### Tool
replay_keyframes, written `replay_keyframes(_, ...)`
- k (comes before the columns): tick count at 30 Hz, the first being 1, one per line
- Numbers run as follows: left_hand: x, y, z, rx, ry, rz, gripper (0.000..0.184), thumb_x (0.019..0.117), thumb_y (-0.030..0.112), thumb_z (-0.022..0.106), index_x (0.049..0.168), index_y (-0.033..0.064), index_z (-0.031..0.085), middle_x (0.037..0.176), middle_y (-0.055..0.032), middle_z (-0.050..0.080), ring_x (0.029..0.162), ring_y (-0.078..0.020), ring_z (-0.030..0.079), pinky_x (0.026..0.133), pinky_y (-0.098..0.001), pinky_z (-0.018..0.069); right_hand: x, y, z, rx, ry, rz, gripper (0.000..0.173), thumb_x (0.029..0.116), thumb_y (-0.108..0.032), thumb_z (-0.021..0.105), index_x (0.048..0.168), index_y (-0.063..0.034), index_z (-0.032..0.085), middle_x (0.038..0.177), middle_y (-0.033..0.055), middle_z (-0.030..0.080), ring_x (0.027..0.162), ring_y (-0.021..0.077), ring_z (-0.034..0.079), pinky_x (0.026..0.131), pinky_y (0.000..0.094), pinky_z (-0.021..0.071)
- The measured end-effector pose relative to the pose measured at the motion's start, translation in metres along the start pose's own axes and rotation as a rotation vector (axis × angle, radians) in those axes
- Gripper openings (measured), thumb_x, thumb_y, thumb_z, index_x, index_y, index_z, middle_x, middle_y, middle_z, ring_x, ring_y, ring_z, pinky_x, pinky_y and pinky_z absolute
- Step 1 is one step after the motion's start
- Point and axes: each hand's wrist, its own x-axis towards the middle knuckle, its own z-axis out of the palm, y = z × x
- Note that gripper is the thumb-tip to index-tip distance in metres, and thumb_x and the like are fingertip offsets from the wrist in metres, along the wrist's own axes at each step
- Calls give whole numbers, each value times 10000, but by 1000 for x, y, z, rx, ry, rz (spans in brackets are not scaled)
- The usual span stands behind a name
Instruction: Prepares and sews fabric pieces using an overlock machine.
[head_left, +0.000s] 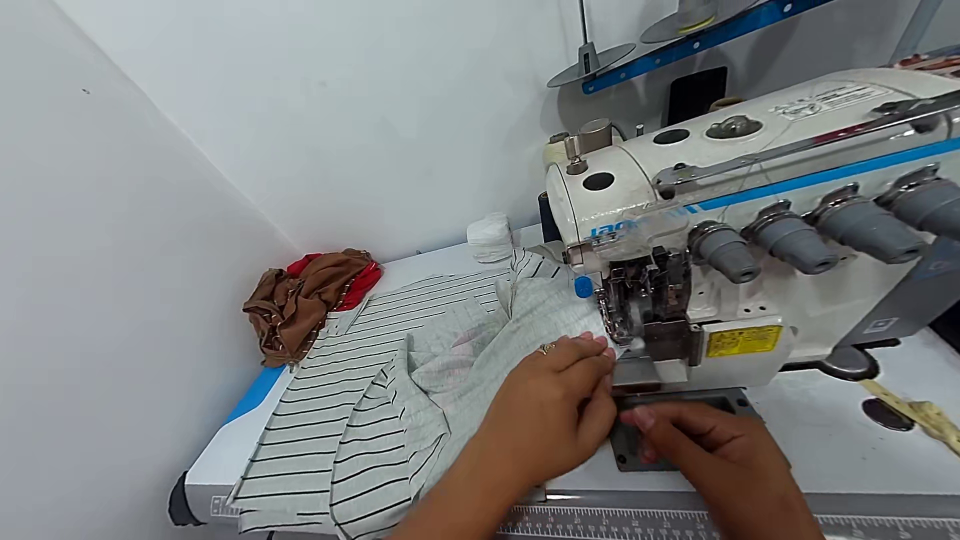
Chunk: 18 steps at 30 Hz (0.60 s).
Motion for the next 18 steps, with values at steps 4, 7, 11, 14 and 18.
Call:
replay_keyframes(4,19,-26,-6,-79,-148,-91,358,985,121,512,1246,-21,713,1314,-134,696,1295,-248,625,1128,-440,459,-9,1,-2,9,-58,17,150,974,-125,628,929,-103,769,777,-105,707,679,-23,646,626,154,549)
replay_keyframes(7,43,-37,-12,-43,-356,-279,452,1090,223,399,1443,-6,562,1533,-154,518,1487,-300,405,1246,-502,245,-11,0,-2,-3,-71,20,157,972,-107,618,930,-95,768,785,-100,709,685,-27,646,633,147,549)
replay_keyframes(11,51,-23,-9,65,-412,-492,590,1112,399,353,1525,-13,441,1620,-189,381,1536,-339,300,1249,-531,222,-15,-1,-6,-20,-100,-29,175,981,-61,587,946,-71,759,838,-81,708,740,-19,656,680,160,564)
replay_keyframes(14,17,-2,-4,107,-282,-426,682,1059,528,422,1509,19,485,1583,-151,451,1494,-312,385,1212,-547,304,-19,-1,-19,-69,-109,-104,183,995,-64,572,959,-69,752,869,-91,696,791,-23,650,728,172,565)
replay_keyframes(18,-54,-6,1,79,255,-153,193,976,257,655,1017,88,736,1103,-58,748,1086,-172,701,949,-368,574,-19,2,-74,-353,13,-304,176,1019,-111,582,1034,-18,731,981,-28,712,919,-24,644,840,203,554)
